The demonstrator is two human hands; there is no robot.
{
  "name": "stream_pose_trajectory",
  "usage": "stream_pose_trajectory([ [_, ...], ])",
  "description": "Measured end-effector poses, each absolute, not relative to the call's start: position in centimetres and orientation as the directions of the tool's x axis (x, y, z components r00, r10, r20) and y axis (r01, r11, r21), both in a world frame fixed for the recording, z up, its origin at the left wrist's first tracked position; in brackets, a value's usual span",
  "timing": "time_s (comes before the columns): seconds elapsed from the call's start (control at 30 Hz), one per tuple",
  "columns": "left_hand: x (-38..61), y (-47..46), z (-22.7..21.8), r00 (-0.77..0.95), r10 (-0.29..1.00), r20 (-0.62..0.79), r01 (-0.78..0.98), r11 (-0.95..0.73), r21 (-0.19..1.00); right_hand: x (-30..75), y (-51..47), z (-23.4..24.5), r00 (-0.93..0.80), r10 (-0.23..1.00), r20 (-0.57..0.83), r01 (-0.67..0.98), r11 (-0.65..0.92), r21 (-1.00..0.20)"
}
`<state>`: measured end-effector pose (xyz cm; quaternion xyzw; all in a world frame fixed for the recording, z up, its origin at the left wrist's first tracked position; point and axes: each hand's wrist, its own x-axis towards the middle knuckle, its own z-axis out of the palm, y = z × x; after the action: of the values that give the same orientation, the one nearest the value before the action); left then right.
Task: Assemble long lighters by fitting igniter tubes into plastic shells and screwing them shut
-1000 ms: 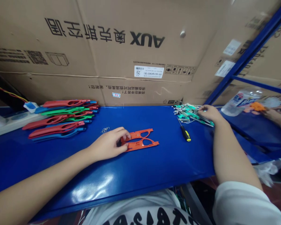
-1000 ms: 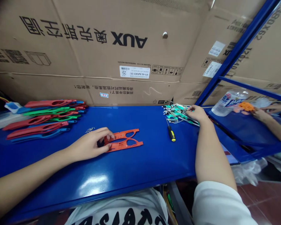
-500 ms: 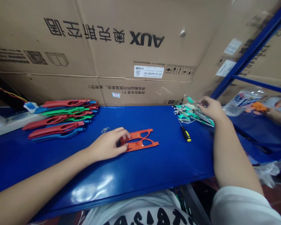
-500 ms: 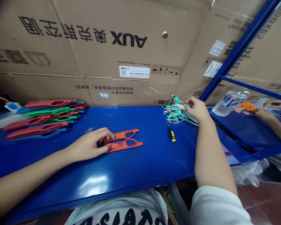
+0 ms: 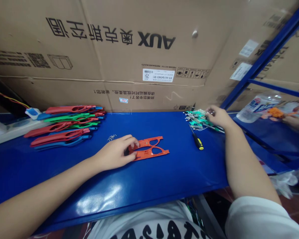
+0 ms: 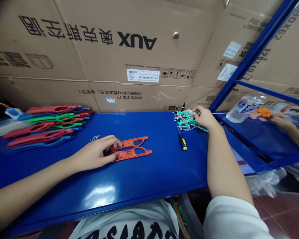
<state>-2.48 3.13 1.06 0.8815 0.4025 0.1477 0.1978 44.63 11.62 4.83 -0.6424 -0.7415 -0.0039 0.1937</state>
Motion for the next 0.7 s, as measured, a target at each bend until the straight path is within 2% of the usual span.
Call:
stream_pose_trajectory([
  [0.13,-2.4,3.2,1.0,0.63,0.771,0.096,0.656,-0.594,0.466,44.1,11.8,4.3,0.079,0.937,0.339,0.933,0.05,-0.356],
  [0.27,-2.4,3.2,0.9,0.624,0.776,0.095,0.661,-0.588,0.466,43.7,12.5,3.9,0.203,0.896,0.396,0.922,-0.038,-0.385],
  [0.5,-2.5,3.1,1.0,0.629,0.772,0.093,0.659,-0.592,0.464,43.5,12.8,3.9,0.17,0.892,0.419,0.926,0.002,-0.379],
  [0.7,-2.5,3.2,1.0,0.629,0.772,0.094,0.663,-0.595,0.454,43.0,12.5,4.3,0.217,0.895,0.389,0.925,-0.061,-0.375],
])
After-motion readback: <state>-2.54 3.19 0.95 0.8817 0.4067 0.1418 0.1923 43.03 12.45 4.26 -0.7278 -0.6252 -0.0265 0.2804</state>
